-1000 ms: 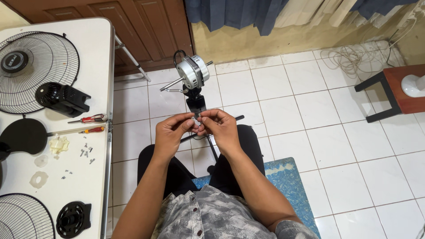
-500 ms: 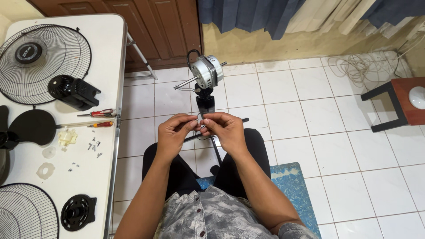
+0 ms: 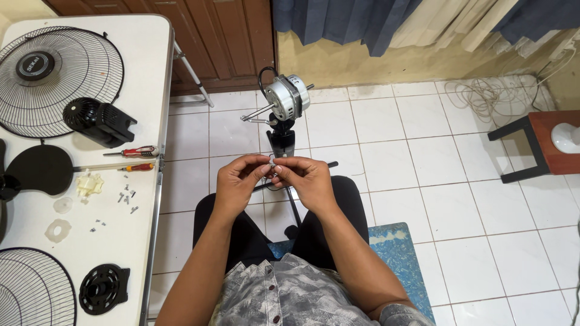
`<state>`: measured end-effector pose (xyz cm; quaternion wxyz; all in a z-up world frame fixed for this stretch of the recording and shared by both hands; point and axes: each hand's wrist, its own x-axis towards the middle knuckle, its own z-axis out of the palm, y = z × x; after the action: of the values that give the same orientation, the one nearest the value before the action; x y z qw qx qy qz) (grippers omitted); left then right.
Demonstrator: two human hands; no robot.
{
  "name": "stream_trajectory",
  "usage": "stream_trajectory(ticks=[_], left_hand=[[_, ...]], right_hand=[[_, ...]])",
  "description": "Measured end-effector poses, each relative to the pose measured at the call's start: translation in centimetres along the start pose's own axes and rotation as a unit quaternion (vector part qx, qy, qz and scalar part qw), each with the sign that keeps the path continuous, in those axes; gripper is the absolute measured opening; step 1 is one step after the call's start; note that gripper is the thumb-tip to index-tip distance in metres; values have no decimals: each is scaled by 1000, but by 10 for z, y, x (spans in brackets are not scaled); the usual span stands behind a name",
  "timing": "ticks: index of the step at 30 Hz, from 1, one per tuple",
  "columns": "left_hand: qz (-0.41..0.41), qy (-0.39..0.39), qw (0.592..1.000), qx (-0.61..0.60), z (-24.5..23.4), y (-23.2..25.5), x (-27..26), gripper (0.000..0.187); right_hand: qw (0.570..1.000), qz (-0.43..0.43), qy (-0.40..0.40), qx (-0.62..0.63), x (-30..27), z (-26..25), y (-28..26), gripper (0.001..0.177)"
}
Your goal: The person assembles a pedestal fan motor by inserting the rotor into the stator, aligning the shaft, and securing the housing with screws. They use a screwdriver to tighten the screws and complete the motor assembly.
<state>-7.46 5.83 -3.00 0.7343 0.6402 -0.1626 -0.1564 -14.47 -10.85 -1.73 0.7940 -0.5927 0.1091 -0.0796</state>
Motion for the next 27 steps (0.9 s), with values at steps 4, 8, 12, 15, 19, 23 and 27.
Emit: stream_trajectory(ticks=[4,8,12,15,19,23,27], left_hand=[[4,2,1000,-6,-4,0,-1,16],[9,30,999,-20,-1,3,-2,19],[6,37,996,-81,9,8,-3,20],[6,32,993,-113,18,12,-2,25],[4,41,993,-114,30,16,2,21],[19,50,991,-121,40,23,3,18],[92,41,995,-1,45,37,16,21]], right_hand=[[1000,-7,-7,1,-1,3,-1,18],[1000,-21,-4,7,-2,8,0,16],[998,-55,14,-12,-4,13,0,16],[994,-90,39,-39,-9,16,-4,16],[991,-106,62,-56,-8,15,-11,17],[993,-88,77,-4,-10,10,-14,17],[989,-105,98,-20,-2,-4,-13,11]])
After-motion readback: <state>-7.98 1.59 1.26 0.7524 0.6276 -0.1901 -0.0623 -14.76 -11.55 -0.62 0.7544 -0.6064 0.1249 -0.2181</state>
